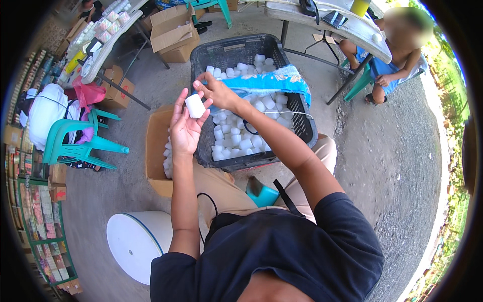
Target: The person repeatedly picks white cotton balls from a black crate, wraps each with a thin white string, and uses scissors to cut the string. The person then places the finished cotton balls into a cardboard box. The process is repeated continuously.
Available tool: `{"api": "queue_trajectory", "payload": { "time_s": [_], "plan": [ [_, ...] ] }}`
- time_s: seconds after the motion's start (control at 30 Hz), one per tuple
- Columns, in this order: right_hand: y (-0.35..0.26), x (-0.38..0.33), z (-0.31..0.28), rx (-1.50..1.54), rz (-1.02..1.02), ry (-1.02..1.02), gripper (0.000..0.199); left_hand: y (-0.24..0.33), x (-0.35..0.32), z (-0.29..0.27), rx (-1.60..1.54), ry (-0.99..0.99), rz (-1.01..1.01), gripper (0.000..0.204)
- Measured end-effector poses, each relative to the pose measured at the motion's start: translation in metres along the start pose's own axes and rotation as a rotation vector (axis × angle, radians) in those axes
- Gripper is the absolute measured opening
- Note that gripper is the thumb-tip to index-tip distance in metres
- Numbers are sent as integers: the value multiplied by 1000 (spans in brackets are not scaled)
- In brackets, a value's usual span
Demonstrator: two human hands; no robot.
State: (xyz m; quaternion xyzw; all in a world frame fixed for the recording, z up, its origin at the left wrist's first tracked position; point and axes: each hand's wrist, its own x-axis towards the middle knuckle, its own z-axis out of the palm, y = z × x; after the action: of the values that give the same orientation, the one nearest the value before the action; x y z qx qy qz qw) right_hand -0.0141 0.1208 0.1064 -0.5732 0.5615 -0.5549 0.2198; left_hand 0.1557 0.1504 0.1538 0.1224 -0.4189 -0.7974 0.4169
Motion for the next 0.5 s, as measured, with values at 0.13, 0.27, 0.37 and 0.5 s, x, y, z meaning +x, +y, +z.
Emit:
{"api": "queue_trajectory", "payload": {
  "time_s": [0.13, 0.27, 0.37, 0.5],
  "plan": [
    [-31, -23, 2, 464, 463, -491, 94, 11, -26, -34, -108, 194, -70, 43],
    [-59, -57, -25, 581, 424, -548, 99, -1, -29, -16, 509, 265, -88, 34],
    [-71, -70, -31, 551, 432, -425, 98, -23, -24, 4, 895, 279, 196, 23],
    [-79, -82, -40, 434, 339, -464, 94, -40, -24, 0, 1060, 230, 448, 17]
  ]
}}
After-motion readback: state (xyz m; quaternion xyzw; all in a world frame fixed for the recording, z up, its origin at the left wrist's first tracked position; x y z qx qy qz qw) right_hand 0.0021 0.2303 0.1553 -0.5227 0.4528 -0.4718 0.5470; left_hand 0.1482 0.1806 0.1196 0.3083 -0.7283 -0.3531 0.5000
